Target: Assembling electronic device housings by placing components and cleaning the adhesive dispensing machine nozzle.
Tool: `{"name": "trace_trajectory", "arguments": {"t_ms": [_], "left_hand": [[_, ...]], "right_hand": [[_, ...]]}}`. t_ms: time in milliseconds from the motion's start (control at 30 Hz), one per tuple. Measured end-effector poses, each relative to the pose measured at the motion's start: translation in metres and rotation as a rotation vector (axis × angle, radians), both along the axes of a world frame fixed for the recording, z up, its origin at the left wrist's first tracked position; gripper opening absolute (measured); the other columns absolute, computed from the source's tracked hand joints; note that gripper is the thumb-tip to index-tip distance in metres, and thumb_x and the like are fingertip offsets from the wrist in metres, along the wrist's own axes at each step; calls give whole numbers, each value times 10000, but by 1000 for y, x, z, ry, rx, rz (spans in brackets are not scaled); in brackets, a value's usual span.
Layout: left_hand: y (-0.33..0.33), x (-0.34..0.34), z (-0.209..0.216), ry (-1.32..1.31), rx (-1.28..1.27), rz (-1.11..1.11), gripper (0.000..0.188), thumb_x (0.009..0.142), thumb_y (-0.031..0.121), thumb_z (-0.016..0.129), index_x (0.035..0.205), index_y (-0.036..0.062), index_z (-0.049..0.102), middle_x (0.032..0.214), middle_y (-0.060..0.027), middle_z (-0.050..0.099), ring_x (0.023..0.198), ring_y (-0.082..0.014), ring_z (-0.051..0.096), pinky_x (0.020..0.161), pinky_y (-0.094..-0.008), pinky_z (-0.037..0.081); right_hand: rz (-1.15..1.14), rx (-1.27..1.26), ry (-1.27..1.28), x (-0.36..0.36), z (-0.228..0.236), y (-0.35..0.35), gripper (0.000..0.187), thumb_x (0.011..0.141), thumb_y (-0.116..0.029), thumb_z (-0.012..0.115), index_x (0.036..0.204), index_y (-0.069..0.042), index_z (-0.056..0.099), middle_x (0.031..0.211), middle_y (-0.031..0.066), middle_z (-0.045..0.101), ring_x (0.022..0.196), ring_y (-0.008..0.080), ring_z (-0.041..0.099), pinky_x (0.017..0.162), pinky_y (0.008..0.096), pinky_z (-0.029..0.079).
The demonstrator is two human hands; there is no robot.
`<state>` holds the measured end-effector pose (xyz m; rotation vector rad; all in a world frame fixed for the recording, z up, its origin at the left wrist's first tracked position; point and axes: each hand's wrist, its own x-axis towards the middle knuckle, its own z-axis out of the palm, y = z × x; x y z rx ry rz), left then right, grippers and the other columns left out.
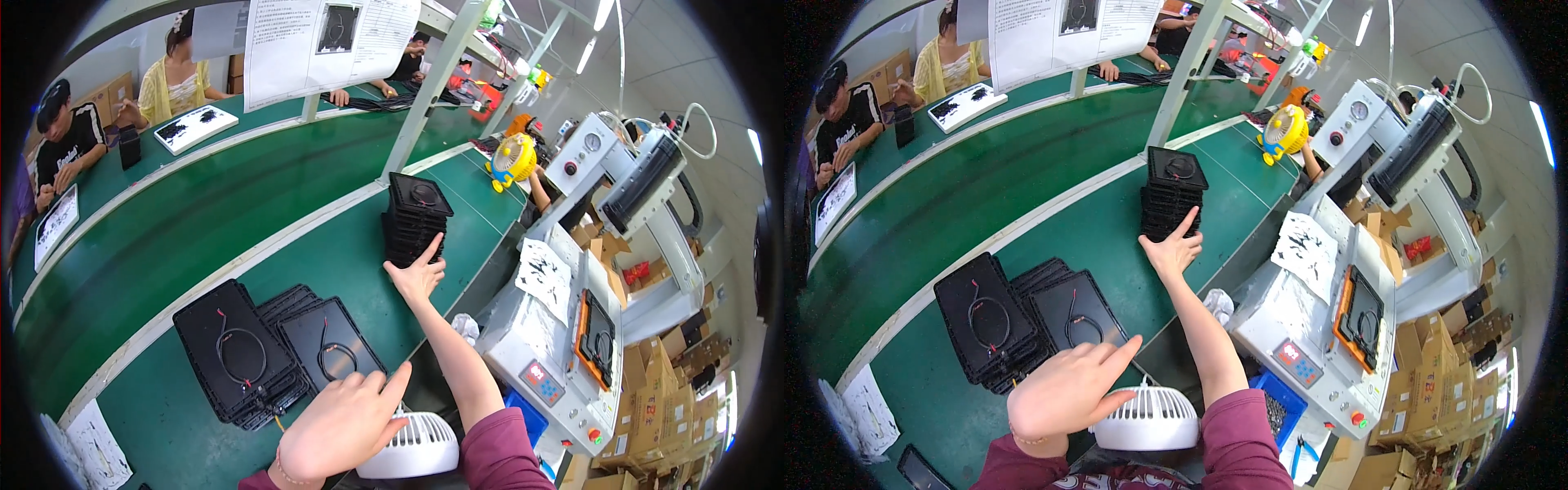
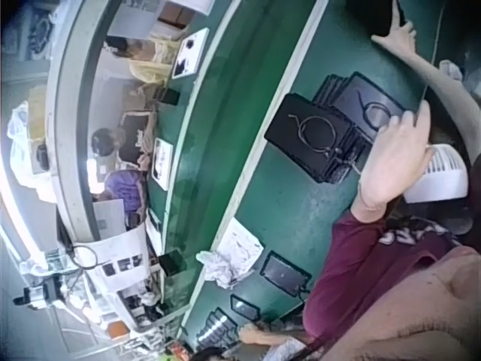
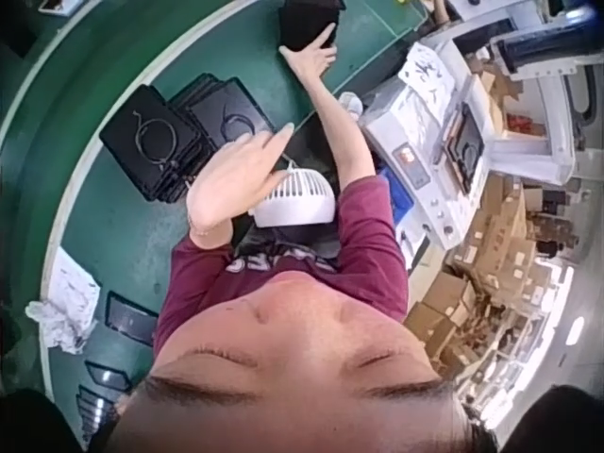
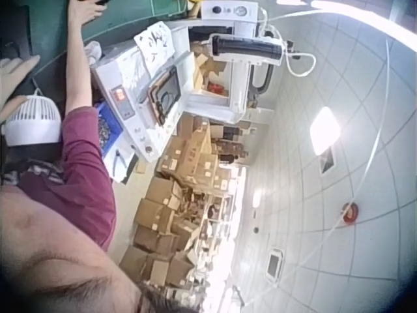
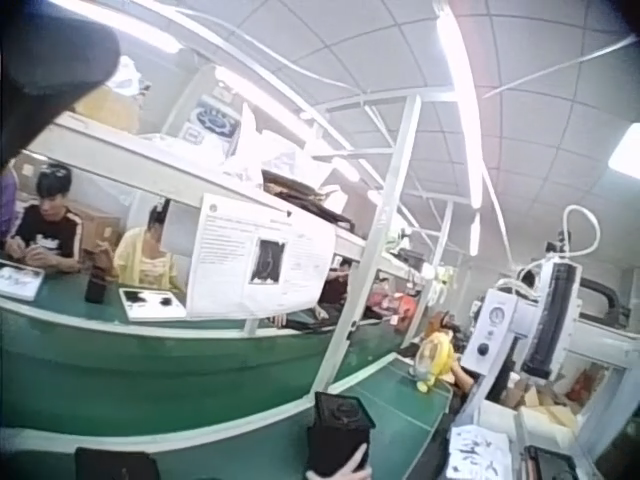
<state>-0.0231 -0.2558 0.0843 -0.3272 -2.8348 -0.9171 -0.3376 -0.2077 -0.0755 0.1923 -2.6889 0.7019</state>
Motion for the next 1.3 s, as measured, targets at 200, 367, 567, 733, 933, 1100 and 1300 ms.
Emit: {"name": "trace_trajectory", "arguments": {"t_ms": [200,367,567,733,933,1100,1300], "left_hand": [[-1,-2,-8,30,-38,-9,562,841,252,613,1264,-63,421,901,-189,604,815,-337,612,705,-398,513],[-3,-5,-9,-38,-14,6,526,846,261,603,1230,-53,428,911,-229,604,848,-372,616,720,-423,511],[-6,-6,-12,-171,8,1,576,855,291,594,1285,-47,411,965,-234,603,892,-377,597,770,-413,484],[-2,-27,-25,200,152,1,417,860,183,587,1191,-53,493,1029,-222,587,935,-360,585,830,-387,478],[-11,-138,-63,755,541,575,157,916,100,492,1013,-12,543,887,-208,589,844,-357,587,746,-388,474],[-51,-211,-94,207,511,955,655,765,422,663,1055,-133,467,1052,-338,549,1007,-454,552,876,-463,462],[-53,-220,-97,110,403,993,338,760,228,603,961,-43,626,1092,-253,600,1058,-414,539,899,-447,449]], "right_hand": [[142,-43,-47,51,5,7,1323,550,-335,798,1440,-239,-176,1239,352,261,1086,520,366,955,559,342],[237,-56,-63,78,8,24,1362,532,-299,826,1434,-218,-191,1238,379,241,1095,542,350,964,569,332],[348,-109,-57,97,-4,45,1361,509,-245,814,1433,-195,-183,1220,377,232,1119,538,306,992,577,288],[289,-161,-149,103,-5,49,1412,520,-287,851,1421,-195,-233,1332,478,0,1262,618,78,1063,603,124],[597,-117,-217,110,69,105,1090,573,-374,807,1419,-32,212,1369,381,211,1283,497,263,1063,465,295],[981,-407,-504,204,154,203,557,801,-234,705,1284,-60,487,1263,94,514,1205,207,471,994,348,393],[799,-310,-320,260,150,344,308,823,-110,662,1109,-8,616,1035,106,656,964,183,633,869,296,493]]}}
